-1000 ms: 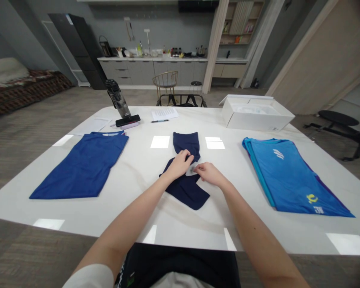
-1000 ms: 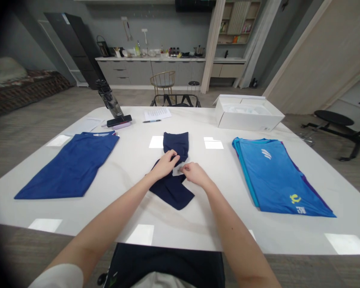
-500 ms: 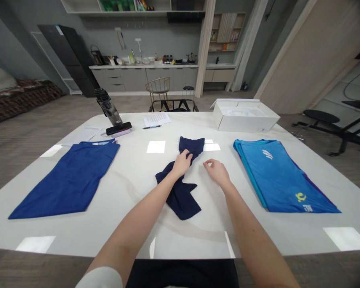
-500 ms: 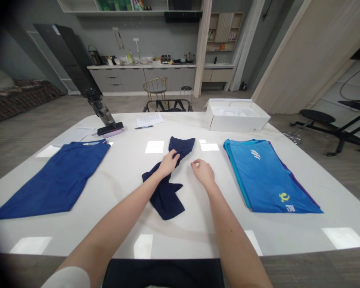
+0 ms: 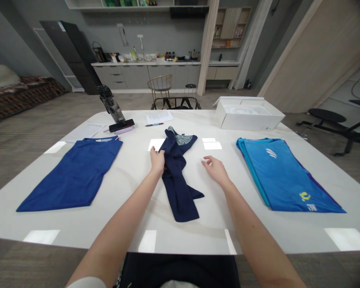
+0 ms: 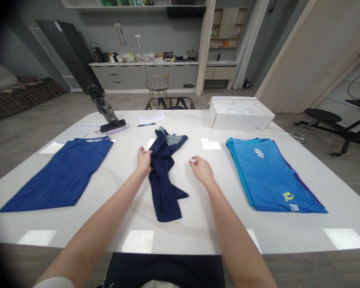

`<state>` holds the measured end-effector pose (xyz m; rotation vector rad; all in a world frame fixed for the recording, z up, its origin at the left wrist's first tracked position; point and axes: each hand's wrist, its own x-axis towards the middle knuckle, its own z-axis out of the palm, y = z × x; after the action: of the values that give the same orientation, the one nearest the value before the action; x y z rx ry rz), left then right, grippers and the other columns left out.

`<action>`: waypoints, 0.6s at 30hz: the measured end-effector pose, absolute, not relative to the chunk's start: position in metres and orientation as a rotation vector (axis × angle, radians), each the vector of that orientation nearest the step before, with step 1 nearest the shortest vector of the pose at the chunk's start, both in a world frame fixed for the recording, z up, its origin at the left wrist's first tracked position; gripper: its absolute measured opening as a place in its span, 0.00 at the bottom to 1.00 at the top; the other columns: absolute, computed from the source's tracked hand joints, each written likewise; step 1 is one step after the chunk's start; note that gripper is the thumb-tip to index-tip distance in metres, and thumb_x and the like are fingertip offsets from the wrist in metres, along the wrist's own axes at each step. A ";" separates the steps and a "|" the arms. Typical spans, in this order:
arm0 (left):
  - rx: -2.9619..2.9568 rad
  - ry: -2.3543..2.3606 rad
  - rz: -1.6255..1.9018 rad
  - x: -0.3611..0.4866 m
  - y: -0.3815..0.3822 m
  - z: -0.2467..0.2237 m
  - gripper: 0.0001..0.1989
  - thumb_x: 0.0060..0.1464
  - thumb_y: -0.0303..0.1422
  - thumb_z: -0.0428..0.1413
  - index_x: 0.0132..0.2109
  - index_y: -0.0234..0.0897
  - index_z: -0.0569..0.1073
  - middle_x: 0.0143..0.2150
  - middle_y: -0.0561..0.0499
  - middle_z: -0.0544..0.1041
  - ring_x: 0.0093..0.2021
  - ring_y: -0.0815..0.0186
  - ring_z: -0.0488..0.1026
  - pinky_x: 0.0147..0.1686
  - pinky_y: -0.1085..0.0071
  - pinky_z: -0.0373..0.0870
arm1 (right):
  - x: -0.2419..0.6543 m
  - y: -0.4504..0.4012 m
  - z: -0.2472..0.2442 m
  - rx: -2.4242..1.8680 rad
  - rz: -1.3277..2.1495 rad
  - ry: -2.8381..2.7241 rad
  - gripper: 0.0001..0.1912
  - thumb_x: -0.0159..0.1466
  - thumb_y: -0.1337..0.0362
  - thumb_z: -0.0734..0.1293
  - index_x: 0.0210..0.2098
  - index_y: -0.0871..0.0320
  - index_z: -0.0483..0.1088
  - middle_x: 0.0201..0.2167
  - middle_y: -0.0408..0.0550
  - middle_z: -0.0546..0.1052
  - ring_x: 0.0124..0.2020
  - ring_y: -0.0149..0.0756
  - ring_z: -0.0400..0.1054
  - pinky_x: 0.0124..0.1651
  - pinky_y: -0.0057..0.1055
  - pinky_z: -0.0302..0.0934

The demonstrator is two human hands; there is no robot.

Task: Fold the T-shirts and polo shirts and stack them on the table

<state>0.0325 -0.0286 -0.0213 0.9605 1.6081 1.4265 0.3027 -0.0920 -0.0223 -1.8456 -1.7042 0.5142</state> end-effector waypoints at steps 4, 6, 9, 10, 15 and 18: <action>1.850 1.812 1.185 0.031 -0.031 -0.010 0.23 0.59 0.37 0.59 0.60 0.39 0.72 0.66 0.40 0.69 0.67 0.51 0.65 0.68 0.57 0.60 | 0.286 -0.091 -0.026 -1.676 0.646 -1.743 0.15 0.67 0.55 0.66 0.47 0.55 0.78 0.35 0.45 0.80 0.30 0.35 0.71 0.42 0.33 0.64; 2.045 1.858 0.951 0.036 -0.028 -0.006 0.23 0.59 0.37 0.60 0.60 0.39 0.72 0.62 0.39 0.73 0.62 0.49 0.70 0.63 0.55 0.66 | 0.272 -0.086 -0.024 -1.595 0.654 -1.764 0.15 0.66 0.55 0.66 0.46 0.55 0.79 0.37 0.46 0.80 0.29 0.35 0.70 0.42 0.33 0.65; 2.032 1.953 0.707 0.041 -0.022 -0.006 0.12 0.61 0.34 0.57 0.51 0.38 0.76 0.53 0.38 0.78 0.54 0.49 0.76 0.53 0.58 0.72 | 0.248 -0.068 -0.019 -1.524 0.621 -1.804 0.14 0.66 0.58 0.67 0.47 0.56 0.79 0.40 0.47 0.81 0.32 0.35 0.71 0.45 0.34 0.66; 1.997 1.957 0.703 0.042 -0.020 -0.008 0.09 0.63 0.34 0.56 0.47 0.39 0.77 0.49 0.40 0.79 0.51 0.50 0.77 0.50 0.59 0.72 | 0.240 -0.059 -0.016 -1.521 0.616 -1.812 0.14 0.66 0.58 0.67 0.47 0.57 0.79 0.41 0.48 0.81 0.33 0.35 0.72 0.46 0.34 0.66; 1.668 1.926 1.111 0.028 -0.011 -0.017 0.11 0.67 0.38 0.49 0.41 0.40 0.74 0.40 0.44 0.80 0.44 0.55 0.78 0.47 0.62 0.71 | 0.205 -0.007 -0.010 -1.611 0.627 -1.816 0.15 0.68 0.63 0.66 0.52 0.58 0.77 0.47 0.51 0.81 0.44 0.38 0.75 0.53 0.33 0.65; 1.304 1.993 1.339 0.003 -0.004 -0.026 0.11 0.67 0.37 0.48 0.39 0.40 0.72 0.39 0.46 0.79 0.43 0.58 0.76 0.46 0.64 0.71 | 0.193 0.009 -0.014 -1.731 0.554 -1.877 0.19 0.70 0.58 0.65 0.56 0.60 0.75 0.51 0.55 0.79 0.53 0.43 0.72 0.59 0.36 0.63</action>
<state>0.0026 -0.0044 -0.0263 1.3039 1.9933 1.3390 0.1926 0.0095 -0.0144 -1.7314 -1.8765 0.5536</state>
